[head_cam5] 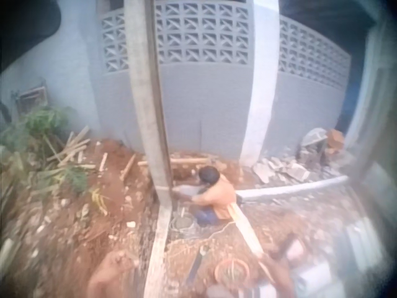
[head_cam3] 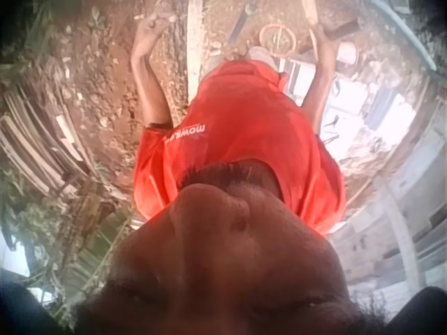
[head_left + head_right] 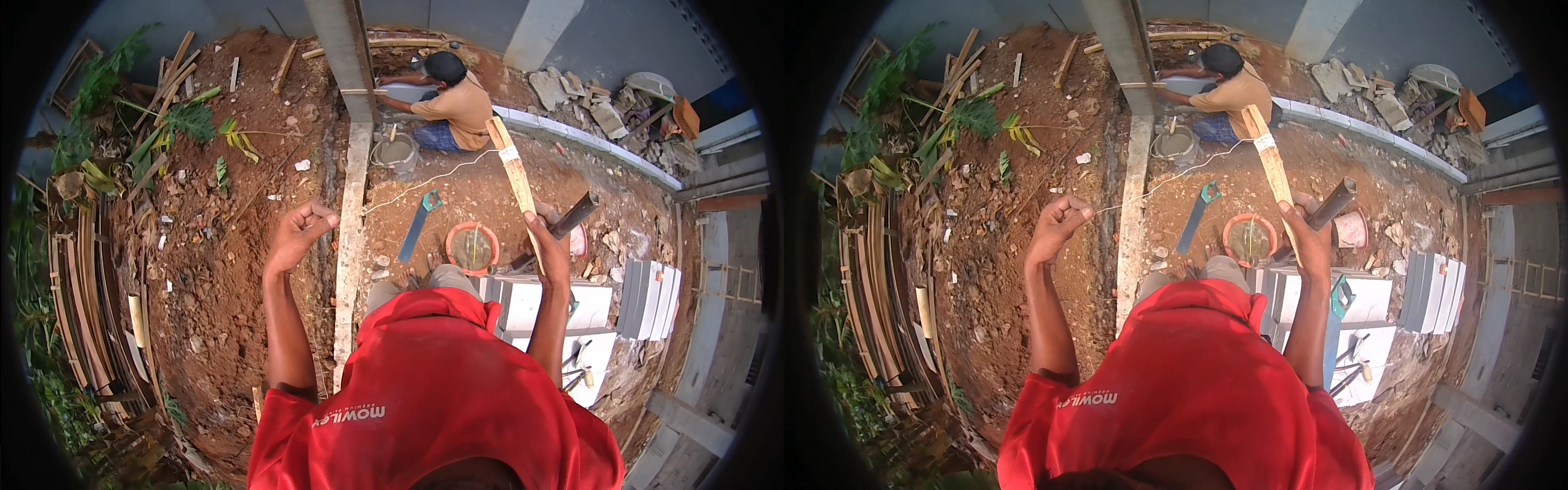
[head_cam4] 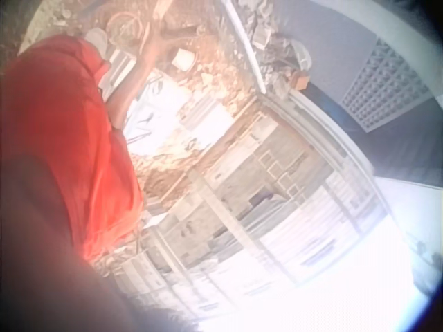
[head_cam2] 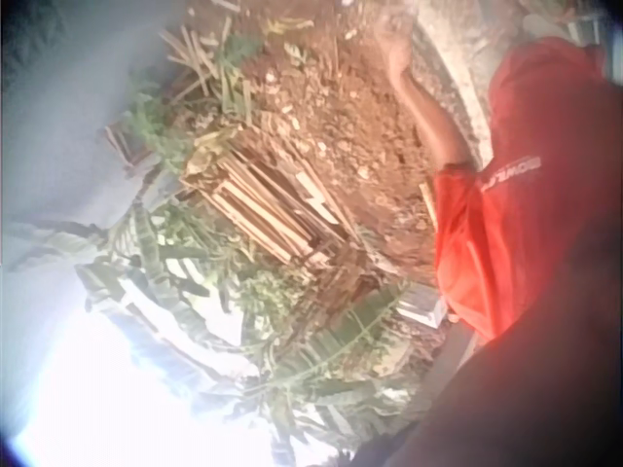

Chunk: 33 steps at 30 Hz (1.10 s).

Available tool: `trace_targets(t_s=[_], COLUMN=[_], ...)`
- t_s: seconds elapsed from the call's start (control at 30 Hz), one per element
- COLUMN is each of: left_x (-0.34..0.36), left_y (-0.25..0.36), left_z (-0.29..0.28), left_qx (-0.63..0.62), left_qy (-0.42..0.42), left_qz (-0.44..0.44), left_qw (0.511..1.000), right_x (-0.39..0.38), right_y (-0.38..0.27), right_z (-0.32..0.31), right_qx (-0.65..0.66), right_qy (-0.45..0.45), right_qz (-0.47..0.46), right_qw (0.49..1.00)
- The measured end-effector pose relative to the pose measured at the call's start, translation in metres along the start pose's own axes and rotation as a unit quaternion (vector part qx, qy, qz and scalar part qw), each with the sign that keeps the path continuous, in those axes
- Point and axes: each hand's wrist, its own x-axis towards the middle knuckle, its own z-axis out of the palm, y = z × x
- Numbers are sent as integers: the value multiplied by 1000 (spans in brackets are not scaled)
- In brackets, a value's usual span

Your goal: The person uses a string line and a metal pipe to align and secure a wooden form for a concrete edge. They adjust the string tension and position the form against a partially built wall while another worker applies cement nearby.

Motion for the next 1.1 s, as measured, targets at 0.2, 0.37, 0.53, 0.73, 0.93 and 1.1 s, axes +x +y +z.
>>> trace_targets(t_s=[0.2, 0.37, 0.53, 0.73, 0.93, 1.1], left_x=[-24, -42, -56, -57, -45, -45], left_y=[-41, -61, -45, -54, -40, -37], left_z=[5, 7, 4, -9, 2, -1], left_qx=[21, -12, -51, -125, -87, -63], left_qy=[22, 68, 73, 50, 57, 30], left_qz=[-84, -69, -85, -125, -102, -114], left_qw=[996, 995, 992, 983, 989, 991], right_x=[8, 13, 18, 12, 8, 8], right_y=[-3, -20, -19, -21, -19, -25], right_z=[11, 24, 18, 15, 7, 1], right_qx=[171, 212, 249, 257, 268, 278], right_qy=[-3, -3, 30, 57, 98, 143], right_qz=[-55, -70, -72, -78, -81, -93], right_qw=[984, 975, 965, 961, 955, 945])
